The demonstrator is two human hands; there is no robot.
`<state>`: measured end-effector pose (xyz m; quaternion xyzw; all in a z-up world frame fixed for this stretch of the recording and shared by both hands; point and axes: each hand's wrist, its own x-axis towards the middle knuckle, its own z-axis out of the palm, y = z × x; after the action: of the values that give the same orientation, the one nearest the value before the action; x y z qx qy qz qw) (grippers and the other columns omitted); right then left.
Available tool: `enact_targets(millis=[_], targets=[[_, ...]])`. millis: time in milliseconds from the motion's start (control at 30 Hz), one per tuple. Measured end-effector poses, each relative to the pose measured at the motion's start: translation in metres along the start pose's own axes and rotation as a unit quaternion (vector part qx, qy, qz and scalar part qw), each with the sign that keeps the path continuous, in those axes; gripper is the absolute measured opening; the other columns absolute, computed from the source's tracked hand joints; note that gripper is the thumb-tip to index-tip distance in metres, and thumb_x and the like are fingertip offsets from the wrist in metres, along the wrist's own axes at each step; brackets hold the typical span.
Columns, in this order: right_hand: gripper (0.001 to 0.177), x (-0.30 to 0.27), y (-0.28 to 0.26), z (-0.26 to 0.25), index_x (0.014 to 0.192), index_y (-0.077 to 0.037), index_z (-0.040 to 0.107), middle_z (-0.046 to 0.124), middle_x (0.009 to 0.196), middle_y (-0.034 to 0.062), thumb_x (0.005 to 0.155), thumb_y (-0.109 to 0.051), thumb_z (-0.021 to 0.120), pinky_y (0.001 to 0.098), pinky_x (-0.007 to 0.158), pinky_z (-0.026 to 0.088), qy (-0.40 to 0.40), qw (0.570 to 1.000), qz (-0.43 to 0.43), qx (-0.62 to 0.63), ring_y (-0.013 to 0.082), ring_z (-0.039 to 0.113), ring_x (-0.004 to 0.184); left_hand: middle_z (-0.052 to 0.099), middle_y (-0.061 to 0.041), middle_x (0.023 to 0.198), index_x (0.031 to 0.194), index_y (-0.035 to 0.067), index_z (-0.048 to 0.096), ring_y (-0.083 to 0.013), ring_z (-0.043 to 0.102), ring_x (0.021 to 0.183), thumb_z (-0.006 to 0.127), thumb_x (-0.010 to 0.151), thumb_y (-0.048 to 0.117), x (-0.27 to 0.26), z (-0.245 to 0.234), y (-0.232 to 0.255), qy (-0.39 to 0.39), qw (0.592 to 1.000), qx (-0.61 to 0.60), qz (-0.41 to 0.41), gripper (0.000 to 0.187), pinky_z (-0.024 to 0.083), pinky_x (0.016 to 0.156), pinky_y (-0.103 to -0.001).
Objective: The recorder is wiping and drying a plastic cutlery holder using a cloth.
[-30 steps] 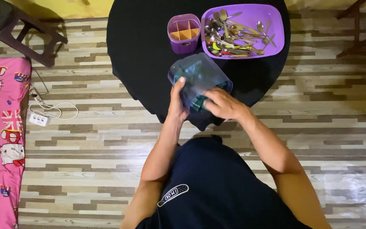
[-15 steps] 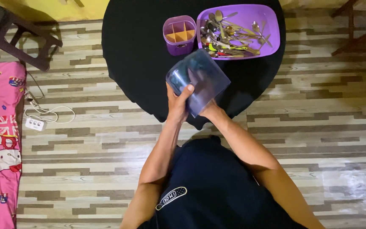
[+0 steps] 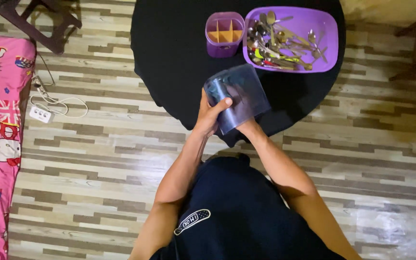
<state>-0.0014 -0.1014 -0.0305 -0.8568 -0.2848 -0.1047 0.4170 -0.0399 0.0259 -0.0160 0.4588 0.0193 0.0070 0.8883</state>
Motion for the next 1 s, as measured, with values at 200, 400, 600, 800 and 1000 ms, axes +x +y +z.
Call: enact_targets(millis=[200,400,600,800,1000], targets=[[0.023,0.003,-0.009,0.017,0.116,-0.005,0.065,0.067,0.109,0.0040,0.094,-0.011,0.066,0.0300,0.086,0.054,0.123,0.734,0.232,0.626,0.0147,0.064,0.099,0.054,-0.013,0.134,0.150,0.010,0.036,-0.0245,0.055,0.123,0.085,0.080,0.029,0.009,-0.006,0.003,0.020,0.998,-0.040,-0.039,0.088,0.050,0.104,-0.042],[0.033,-0.002,0.001,0.035,0.130,-0.007,0.063,0.066,0.122,0.0020,0.098,-0.014,0.065,0.0311,0.099,0.053,0.081,0.760,0.192,0.616,0.0127,0.064,0.111,0.056,-0.012,0.128,0.149,0.011,0.036,-0.0241,0.057,0.117,0.087,0.078,0.025,0.010,-0.015,0.014,0.009,0.999,0.002,-0.043,0.089,0.051,0.101,-0.042],[0.033,0.004,-0.004,0.016,0.131,-0.007,0.066,0.070,0.120,0.0054,0.101,-0.017,0.058,0.0353,0.101,0.051,-0.016,0.936,0.107,0.335,0.0172,0.063,0.114,0.058,-0.012,0.127,0.143,0.009,0.041,-0.0237,0.059,0.117,0.089,0.077,0.017,0.006,-0.015,0.035,-0.017,0.999,0.001,-0.038,0.081,0.051,0.102,-0.043],[0.034,0.021,-0.056,-0.013,0.122,-0.010,0.065,0.065,0.121,0.0138,0.090,-0.021,0.068,0.0539,0.100,0.045,-0.078,0.980,-0.028,-0.179,0.0396,0.056,0.119,0.057,-0.012,0.132,0.146,0.007,0.040,-0.0237,0.057,0.122,0.087,0.079,0.019,0.006,-0.027,0.042,-0.002,0.999,0.016,-0.032,0.083,0.049,0.107,-0.042],[0.044,0.022,-0.060,-0.022,0.131,-0.002,0.058,0.055,0.134,0.0247,0.094,-0.023,0.068,0.0570,0.104,0.044,0.071,0.961,-0.116,-0.239,0.0469,0.051,0.126,0.055,-0.013,0.140,0.149,0.007,0.039,-0.0242,0.054,0.130,0.084,0.083,0.024,0.005,-0.008,0.066,-0.014,1.000,0.007,-0.014,0.081,0.045,0.112,-0.039]])
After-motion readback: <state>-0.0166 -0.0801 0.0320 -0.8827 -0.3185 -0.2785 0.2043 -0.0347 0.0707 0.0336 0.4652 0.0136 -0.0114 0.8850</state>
